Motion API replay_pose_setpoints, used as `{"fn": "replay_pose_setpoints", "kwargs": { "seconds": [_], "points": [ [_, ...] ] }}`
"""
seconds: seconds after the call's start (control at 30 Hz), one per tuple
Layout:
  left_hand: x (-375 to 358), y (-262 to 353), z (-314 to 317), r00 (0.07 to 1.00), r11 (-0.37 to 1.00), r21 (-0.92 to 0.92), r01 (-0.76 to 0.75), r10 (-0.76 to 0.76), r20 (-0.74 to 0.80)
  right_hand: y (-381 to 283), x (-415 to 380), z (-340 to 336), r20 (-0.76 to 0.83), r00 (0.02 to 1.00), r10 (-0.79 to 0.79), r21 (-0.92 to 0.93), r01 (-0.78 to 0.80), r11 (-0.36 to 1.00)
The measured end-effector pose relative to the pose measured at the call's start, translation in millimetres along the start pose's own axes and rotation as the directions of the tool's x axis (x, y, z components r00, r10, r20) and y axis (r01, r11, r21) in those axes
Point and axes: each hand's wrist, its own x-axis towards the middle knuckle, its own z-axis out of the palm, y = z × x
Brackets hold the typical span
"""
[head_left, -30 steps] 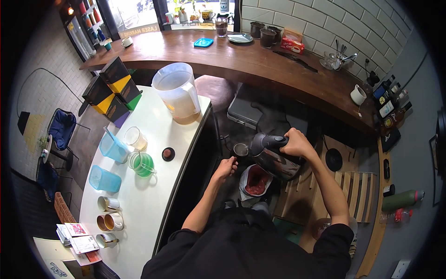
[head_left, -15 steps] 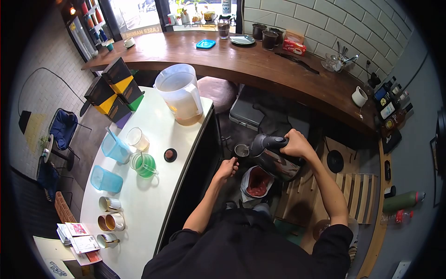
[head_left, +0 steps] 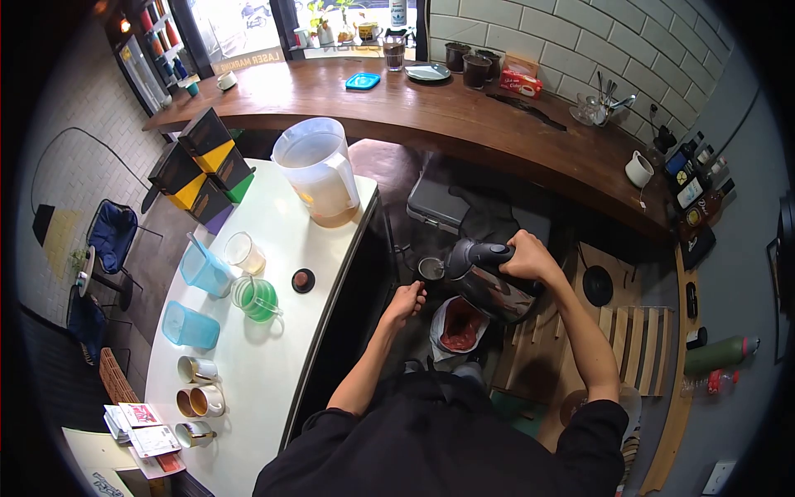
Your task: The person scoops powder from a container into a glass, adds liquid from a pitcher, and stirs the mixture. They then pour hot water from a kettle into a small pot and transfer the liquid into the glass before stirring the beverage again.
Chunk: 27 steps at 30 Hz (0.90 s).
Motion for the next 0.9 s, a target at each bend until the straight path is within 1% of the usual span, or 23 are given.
{"fn": "replay_pose_setpoints", "kwargs": {
  "seconds": [0.03, 0.17, 0.23, 0.27, 0.37, 0.43, 0.77, 0.9],
  "points": [
    [0.0, 0.1, 0.3, 1.000, 1.000, -0.003, 0.000, 0.000, 0.005, 0.7, 0.5, -0.1, 0.022, 1.000, 0.013, 0.001, -0.013, 1.000],
    [-2.0, 2.7, 1.2, 1.000, 1.000, -0.004, -0.005, 0.005, 0.007, 1.8, -1.2, 1.3, 0.008, 1.000, 0.000, -0.004, 0.000, 1.000],
    [-3.3, 5.0, 2.1, 1.000, 1.000, -0.006, -0.007, 0.006, -0.003, 4.4, -2.0, 5.7, -0.125, 0.990, -0.059, 0.016, 0.061, 0.998],
    [-3.8, 6.0, 2.3, 1.000, 1.000, -0.006, -0.006, 0.006, -0.003, 4.6, -2.1, 5.5, -0.126, 0.990, -0.058, 0.016, 0.060, 0.998],
    [-4.6, 7.5, 1.8, 1.000, 1.000, -0.007, -0.002, 0.002, 0.001, 1.6, -2.7, 1.7, -0.117, 0.992, -0.043, 0.024, 0.046, 0.999],
    [-4.5, 7.7, 1.6, 1.000, 1.000, 0.006, -0.002, 0.003, -0.011, -1.1, -1.7, -3.5, 0.028, 0.999, 0.020, 0.008, -0.020, 1.000],
    [-4.1, 9.1, 3.7, 1.000, 1.000, 0.005, -0.002, 0.002, -0.021, -0.6, -0.4, -5.4, 0.032, 0.999, 0.022, 0.027, -0.023, 0.999],
    [-2.1, 7.5, 2.7, 1.000, 1.000, -0.004, -0.003, 0.003, 0.002, -1.2, 0.1, -5.8, 0.033, 0.999, 0.007, 0.030, -0.008, 1.000]
  ]
}}
